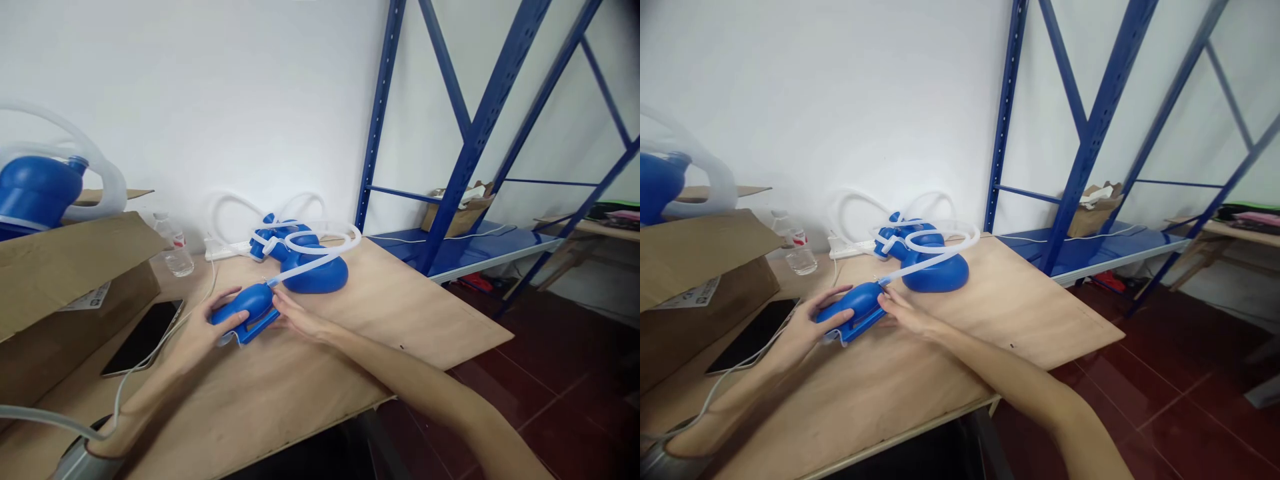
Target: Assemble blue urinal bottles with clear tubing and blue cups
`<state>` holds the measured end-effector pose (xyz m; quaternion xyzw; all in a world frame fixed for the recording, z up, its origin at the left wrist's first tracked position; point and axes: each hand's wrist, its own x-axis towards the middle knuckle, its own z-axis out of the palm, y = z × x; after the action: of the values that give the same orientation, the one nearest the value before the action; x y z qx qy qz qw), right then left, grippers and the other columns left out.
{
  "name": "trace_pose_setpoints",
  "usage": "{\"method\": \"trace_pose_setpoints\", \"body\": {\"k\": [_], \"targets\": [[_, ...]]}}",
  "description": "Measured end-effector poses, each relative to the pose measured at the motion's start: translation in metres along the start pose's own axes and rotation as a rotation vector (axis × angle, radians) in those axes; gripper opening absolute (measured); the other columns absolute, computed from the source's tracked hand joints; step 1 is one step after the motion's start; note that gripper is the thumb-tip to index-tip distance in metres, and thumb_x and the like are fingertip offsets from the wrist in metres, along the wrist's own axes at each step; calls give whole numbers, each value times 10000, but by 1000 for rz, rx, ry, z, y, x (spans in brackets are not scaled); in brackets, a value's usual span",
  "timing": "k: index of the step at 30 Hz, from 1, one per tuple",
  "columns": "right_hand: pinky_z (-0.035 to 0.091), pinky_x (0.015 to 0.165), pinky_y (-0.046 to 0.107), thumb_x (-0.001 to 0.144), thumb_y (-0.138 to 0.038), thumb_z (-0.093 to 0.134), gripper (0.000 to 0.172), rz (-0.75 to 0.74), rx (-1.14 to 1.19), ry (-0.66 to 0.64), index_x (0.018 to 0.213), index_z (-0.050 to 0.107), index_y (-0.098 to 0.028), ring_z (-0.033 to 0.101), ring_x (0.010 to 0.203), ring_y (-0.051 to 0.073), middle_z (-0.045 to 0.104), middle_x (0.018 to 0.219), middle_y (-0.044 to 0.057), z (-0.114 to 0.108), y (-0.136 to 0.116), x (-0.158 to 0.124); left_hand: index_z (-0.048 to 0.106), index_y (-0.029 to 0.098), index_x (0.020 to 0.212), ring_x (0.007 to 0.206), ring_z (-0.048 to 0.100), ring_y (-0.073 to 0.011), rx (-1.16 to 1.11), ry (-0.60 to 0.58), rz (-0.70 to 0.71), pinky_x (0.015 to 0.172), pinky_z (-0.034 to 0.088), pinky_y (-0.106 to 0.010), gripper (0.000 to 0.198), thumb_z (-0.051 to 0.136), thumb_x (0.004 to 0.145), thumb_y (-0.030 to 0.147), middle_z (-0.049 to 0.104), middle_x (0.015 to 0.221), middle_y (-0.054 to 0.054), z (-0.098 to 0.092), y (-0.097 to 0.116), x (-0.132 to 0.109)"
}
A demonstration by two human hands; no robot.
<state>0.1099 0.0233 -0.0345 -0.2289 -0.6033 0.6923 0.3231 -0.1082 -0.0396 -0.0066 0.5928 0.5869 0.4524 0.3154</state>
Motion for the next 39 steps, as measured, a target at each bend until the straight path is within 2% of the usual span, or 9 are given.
{"method": "trace_pose_setpoints", "body": {"k": [3,6,8,11,14,18,29,34,39], "targets": [[605,831,364,791,-748,712,785,-15,304,55,1430,517,-334,686,1130,249,661,1341,52,6,1,4,614,217,1399,1343,584,-365,40,-90,55,1127,485,-478,829,653,773,758,639,1443,-126,14,6,-4],[616,732,338,738,-702,784,763,20,337,115,1346,581,-289,686,1124,272,668,1313,71,3,-4,2,605,269,1423,1436,491,-327,88,-122,67,1206,387,-470,724,448,909,754,574,1524,-78,12,13,9],[616,719,331,690,-690,829,829,40,309,98,1366,564,-289,688,1115,273,663,1313,75,1,-4,0,645,264,1385,1340,574,-332,77,-228,-11,1146,442,-483,698,393,939,738,658,1417,-95,6,20,27],[618,782,350,669,-709,840,962,68,262,54,1468,455,-336,693,1105,256,650,1326,62,3,2,-1,719,255,1292,1198,661,-317,-8,-509,-149,1018,528,-414,620,541,898,699,742,1266,-94,0,30,52],[607,878,391,675,-720,833,1094,81,227,52,1562,288,-383,684,1125,242,592,1408,64,7,9,-2,777,251,1155,1100,683,-283,46,-570,-174,883,554,-336,540,712,808,660,765,1183,-74,3,35,64],[599,872,387,647,-723,847,1230,106,174,59,1610,162,-381,677,1127,243,521,1479,93,6,7,-5,767,249,1112,973,676,-232,73,-649,-65,779,534,-291,485,653,868,652,766,1071,-54,11,33,64],[588,573,296,683,-604,865,936,62,32,82,1452,428,-298,698,958,258,664,1230,68,10,-3,-5,697,207,803,768,587,-201,300,-592,303,711,454,-276,434,519,944,577,669,787,-19,16,37,61],[577,648,290,679,-500,888,731,11,-37,106,1285,580,-231,686,899,224,694,1073,41,10,-1,-1,680,205,728,686,577,-200,417,-474,375,683,421,-293,442,480,953,527,668,712,-16,22,42,56],[550,839,325,720,-452,855,517,-77,-139,81,1135,660,-213,665,962,221,686,994,14,8,-4,0,675,209,697,685,609,-217,447,-417,321,664,430,-307,461,486,932,558,680,687,-20,28,44,54]]}}
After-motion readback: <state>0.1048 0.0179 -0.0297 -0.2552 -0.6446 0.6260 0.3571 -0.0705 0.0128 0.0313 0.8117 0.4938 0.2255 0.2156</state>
